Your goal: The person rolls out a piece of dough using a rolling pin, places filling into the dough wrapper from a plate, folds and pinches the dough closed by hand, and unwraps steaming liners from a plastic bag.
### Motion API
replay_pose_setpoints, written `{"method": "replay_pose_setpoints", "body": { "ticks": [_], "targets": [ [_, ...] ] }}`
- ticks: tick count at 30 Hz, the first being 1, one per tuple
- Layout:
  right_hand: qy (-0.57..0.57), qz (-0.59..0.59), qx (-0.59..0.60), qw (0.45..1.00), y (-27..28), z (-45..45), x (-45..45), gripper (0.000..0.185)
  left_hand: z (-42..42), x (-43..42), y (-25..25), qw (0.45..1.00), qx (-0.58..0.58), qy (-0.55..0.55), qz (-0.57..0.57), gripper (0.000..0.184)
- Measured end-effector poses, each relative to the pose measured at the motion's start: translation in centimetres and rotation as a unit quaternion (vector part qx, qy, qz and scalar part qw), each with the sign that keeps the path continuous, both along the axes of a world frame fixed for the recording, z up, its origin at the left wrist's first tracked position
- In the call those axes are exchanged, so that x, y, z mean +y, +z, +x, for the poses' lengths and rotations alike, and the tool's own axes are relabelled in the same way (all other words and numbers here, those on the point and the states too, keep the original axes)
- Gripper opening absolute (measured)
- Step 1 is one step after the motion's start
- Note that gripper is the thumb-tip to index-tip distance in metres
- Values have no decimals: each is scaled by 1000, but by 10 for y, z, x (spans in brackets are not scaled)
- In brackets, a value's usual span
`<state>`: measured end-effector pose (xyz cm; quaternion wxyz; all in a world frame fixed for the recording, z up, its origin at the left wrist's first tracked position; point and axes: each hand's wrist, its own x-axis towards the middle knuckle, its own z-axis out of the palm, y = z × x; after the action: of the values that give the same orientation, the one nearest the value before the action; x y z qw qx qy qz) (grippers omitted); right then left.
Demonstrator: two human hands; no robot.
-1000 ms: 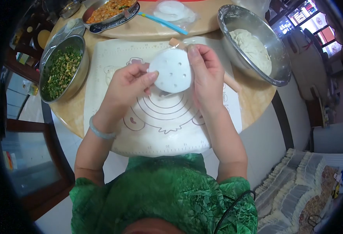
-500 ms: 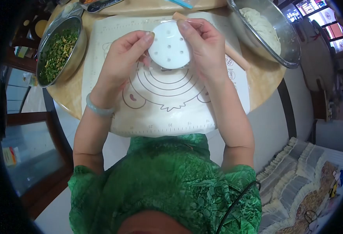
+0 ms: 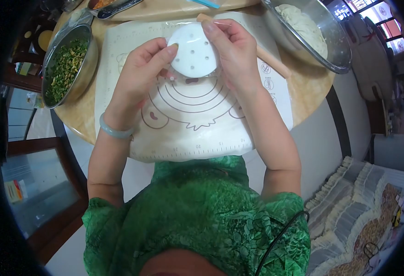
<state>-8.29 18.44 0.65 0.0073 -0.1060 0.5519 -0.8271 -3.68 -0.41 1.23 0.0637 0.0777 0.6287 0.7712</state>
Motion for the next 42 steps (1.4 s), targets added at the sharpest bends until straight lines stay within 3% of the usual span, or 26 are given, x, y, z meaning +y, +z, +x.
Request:
{"method": "replay_pose_setpoints", "body": {
  "ticks": [4, 7, 11, 14, 16, 21, 26, 30, 33, 36, 39, 42],
  "targets": [
    [2, -14, -7, 1000, -1, -1, 1, 19, 1, 2, 1, 996, 19, 88, 7, 26],
    [3, -33, -10, 999, 2, -3, 4, 19, 2, 0, 13, 947, 169, 266, -61, 30],
    [-6, -36, 28, 999, -7, -10, 9, 21, 28, -13, 69, 968, 161, 180, 64, 31],
    [-6, -36, -2, 999, -2, -5, 6, 11, 50, -20, 85, 983, 145, 87, 75, 30],
    [25, -40, 29, 998, -12, -9, 9, 16, 53, -18, 88, 989, 124, 46, 62, 29],
    [29, -39, 28, 998, -4, -12, 12, 15, 30, 8, 72, 997, 68, 25, 18, 26],
    [61, -56, 14, 997, -15, -19, 18, 14, -8, 17, 7, 993, 63, 103, -6, 26],
    [32, -73, -32, 996, -4, -11, 12, 14, -11, 16, -2, 990, 34, 133, -30, 29],
    [31, -80, -35, 996, -3, -10, 12, 15, -8, 18, 6, 994, -14, 96, 59, 25],
    [29, -91, -23, 995, -7, -14, 11, 15, -6, 7, 0, 998, -6, 8, -63, 34],
    [11, -86, -18, 996, -9, -16, 8, 14, -2, 15, 2, 997, -28, -33, -58, 30],
    [6, -65, -22, 998, -20, -21, 9, 15, -5, 15, -4, 997, 1, 9, -74, 27]
  ]
}}
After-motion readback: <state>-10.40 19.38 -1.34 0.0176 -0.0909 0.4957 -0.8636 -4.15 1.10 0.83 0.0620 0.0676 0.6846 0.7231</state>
